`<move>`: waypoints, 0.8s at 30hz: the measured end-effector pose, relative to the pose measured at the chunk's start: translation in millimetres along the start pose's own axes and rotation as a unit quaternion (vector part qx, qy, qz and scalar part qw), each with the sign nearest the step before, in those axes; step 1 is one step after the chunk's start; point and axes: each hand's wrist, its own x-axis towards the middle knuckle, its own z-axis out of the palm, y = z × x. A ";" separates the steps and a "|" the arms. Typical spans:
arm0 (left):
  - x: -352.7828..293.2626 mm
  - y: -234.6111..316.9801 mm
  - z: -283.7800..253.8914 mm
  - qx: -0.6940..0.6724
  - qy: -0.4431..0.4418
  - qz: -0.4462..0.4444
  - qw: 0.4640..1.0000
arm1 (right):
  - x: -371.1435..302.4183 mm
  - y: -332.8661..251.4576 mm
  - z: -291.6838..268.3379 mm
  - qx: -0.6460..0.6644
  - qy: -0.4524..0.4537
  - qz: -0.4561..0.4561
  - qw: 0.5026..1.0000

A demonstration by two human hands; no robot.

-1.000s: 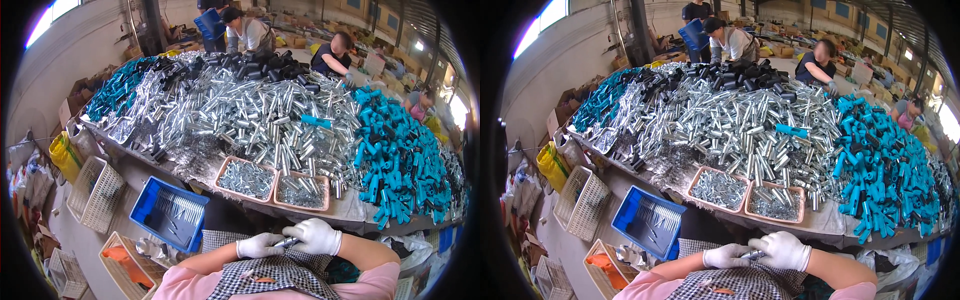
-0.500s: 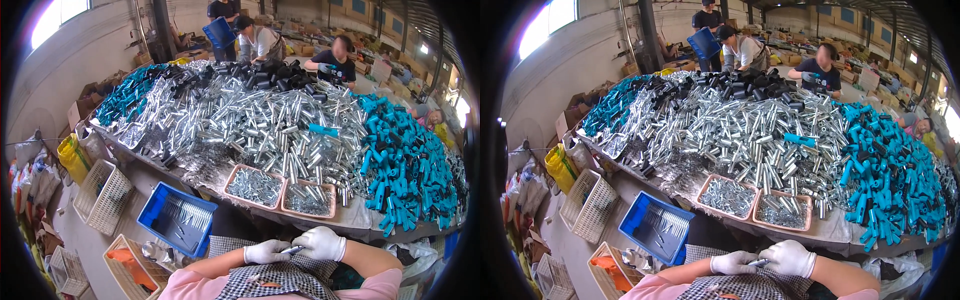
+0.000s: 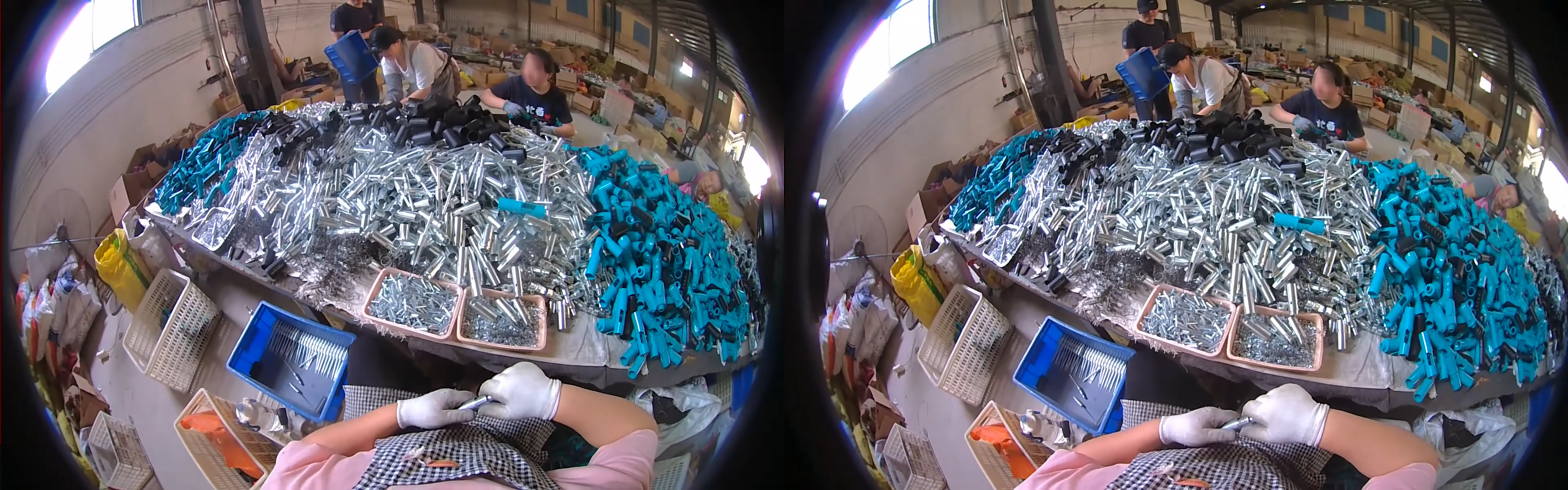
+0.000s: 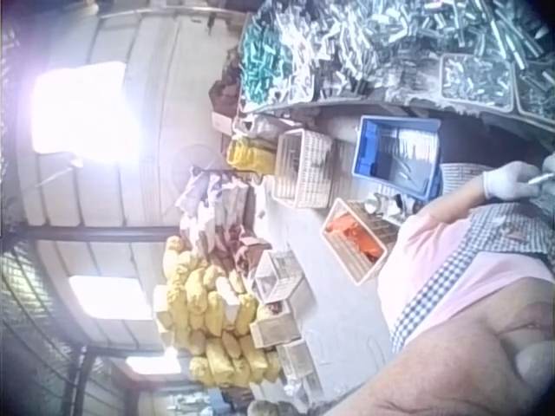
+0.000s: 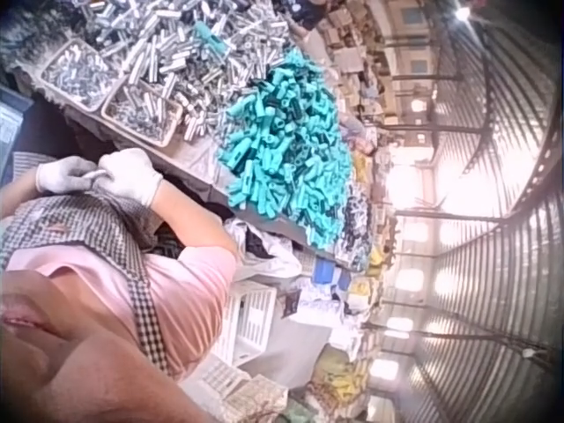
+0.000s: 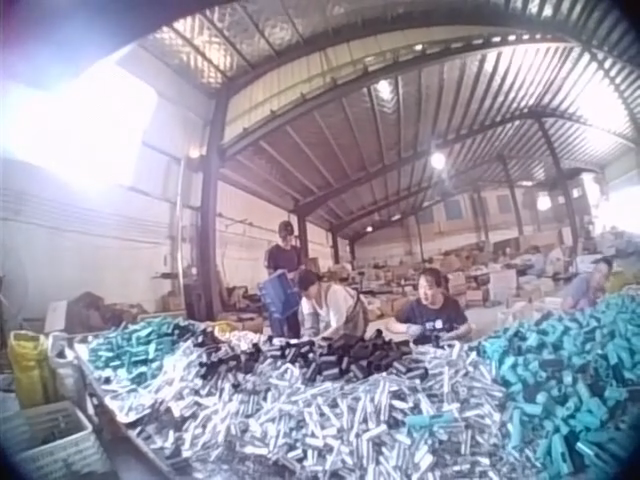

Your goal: Assembling hardware components by inserting metal tubes into plastic handles and securing them with screws.

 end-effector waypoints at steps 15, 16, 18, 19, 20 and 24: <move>-1.8 5.5 2.3 -0.022 0.006 -0.009 1.000 | 1.0 2.6 9.2 0.047 0.035 0.003 0.998; -1.5 4.7 2.1 -0.022 0.005 -0.009 1.000 | 1.2 2.9 9.2 0.047 0.035 0.004 0.998; -0.8 1.5 1.3 -0.010 0.005 -0.002 1.000 | 1.9 3.4 8.6 0.054 0.031 0.002 0.998; -0.7 0.1 1.3 -0.009 0.004 -0.002 1.000 | 1.9 4.3 10.1 0.054 0.032 0.003 0.998; -0.8 -1.2 1.4 -0.009 0.007 -0.002 1.000 | 1.9 5.3 12.5 0.052 0.045 -0.004 0.998; -0.1 5.7 -0.9 0.000 0.003 -0.012 1.000 | 1.8 5.4 12.2 0.058 0.058 -0.010 0.997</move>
